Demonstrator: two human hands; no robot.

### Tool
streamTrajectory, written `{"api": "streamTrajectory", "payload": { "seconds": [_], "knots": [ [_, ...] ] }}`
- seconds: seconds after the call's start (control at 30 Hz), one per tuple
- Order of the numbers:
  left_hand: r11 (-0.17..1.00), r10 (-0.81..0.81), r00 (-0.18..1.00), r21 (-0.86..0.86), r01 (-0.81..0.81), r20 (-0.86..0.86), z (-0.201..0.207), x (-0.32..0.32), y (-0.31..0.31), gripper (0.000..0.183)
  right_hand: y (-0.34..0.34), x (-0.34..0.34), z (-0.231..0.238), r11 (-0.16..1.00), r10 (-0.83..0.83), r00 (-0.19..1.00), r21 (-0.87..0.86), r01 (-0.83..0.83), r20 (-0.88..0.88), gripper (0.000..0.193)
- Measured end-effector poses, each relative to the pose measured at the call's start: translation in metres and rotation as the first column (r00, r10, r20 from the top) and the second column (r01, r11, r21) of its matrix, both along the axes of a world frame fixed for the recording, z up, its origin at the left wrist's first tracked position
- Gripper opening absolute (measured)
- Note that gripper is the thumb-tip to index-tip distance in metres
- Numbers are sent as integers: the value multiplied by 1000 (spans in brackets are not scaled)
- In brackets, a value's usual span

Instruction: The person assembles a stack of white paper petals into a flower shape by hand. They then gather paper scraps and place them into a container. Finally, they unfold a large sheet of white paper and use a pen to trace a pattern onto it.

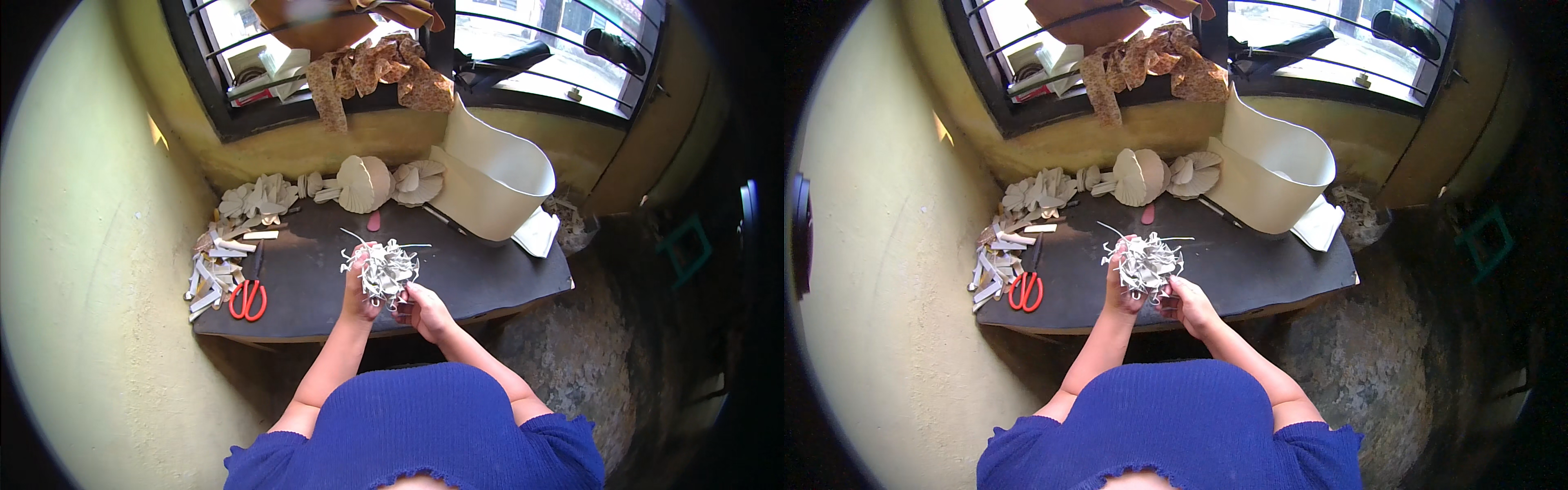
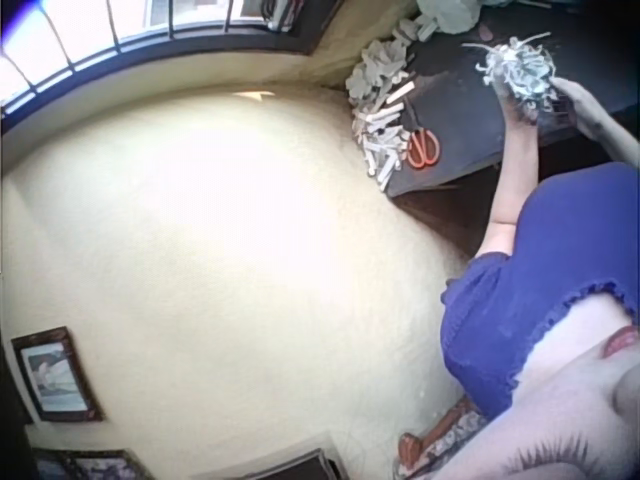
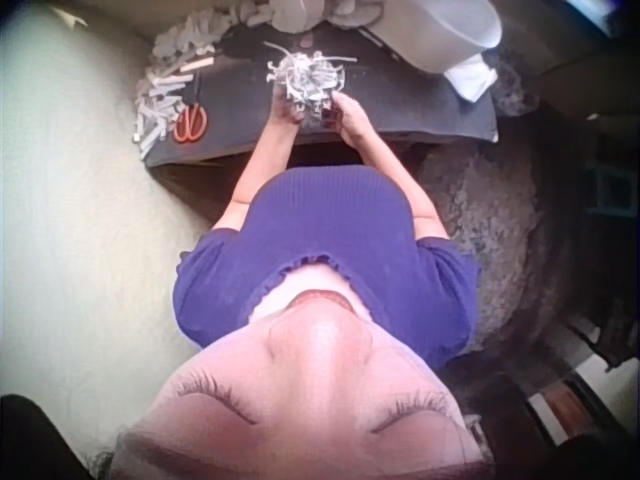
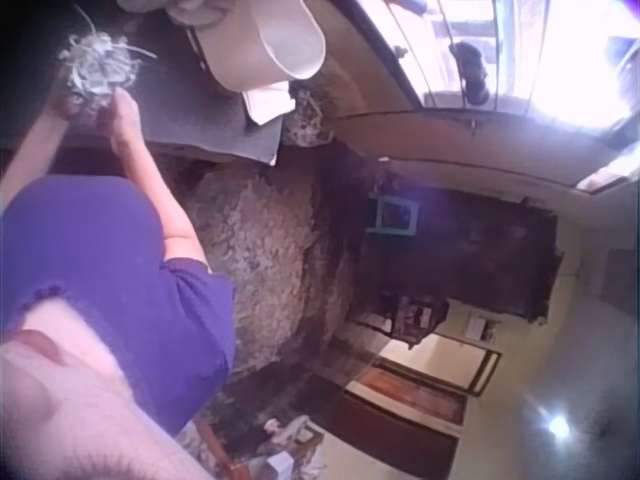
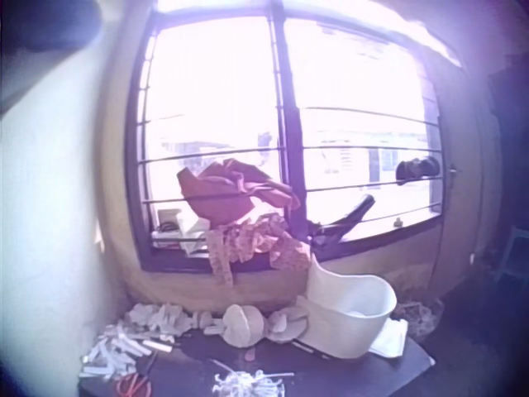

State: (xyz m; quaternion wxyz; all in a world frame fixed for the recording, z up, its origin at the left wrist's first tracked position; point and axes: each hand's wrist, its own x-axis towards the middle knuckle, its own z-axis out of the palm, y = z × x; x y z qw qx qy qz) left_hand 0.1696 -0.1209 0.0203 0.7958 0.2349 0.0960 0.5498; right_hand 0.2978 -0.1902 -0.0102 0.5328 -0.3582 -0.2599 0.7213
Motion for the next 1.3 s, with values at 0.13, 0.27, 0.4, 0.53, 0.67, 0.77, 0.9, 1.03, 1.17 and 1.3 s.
{"api": "streamTrajectory", "payload": {
  "seconds": [0.13,0.27,0.4,0.53,0.67,0.77,0.9,1.03,1.17,1.3],
  "knots": [
    [998,-35,999,52,35,-6,-4,11,-5,37,-3,4,0,974,-208,971,64,217,-119,22],
    [1000,-12,1000,2,12,4,-9,26,-14,41,-3,-3,25,912,-354,897,114,393,-263,26],
    [998,0,994,59,6,-106,-5,41,-28,39,1,-4,26,820,-405,869,307,483,-286,45],
    [996,21,981,91,-4,-191,5,47,-36,37,-2,2,30,753,-493,857,421,505,-148,58],
    [985,66,971,171,-26,-230,6,50,-41,38,-4,6,38,659,-680,674,643,390,288,64],
    [983,130,959,162,-90,-253,12,55,-45,37,-6,2,48,598,-756,526,737,314,390,67],
    [993,1,991,115,14,-133,16,56,-44,35,-10,-10,58,644,-664,686,694,321,298,78],
    [984,-85,996,160,80,19,-5,52,-39,38,-7,-7,60,518,-833,327,837,176,446,66],
    [919,-137,978,347,185,-157,-10,49,-34,58,-2,-11,58,469,-873,270,851,236,406,52],
    [942,-209,978,-266,206,19,-32,55,5,57,3,-13,67,398,-885,349,890,223,308,43]
  ]
}}
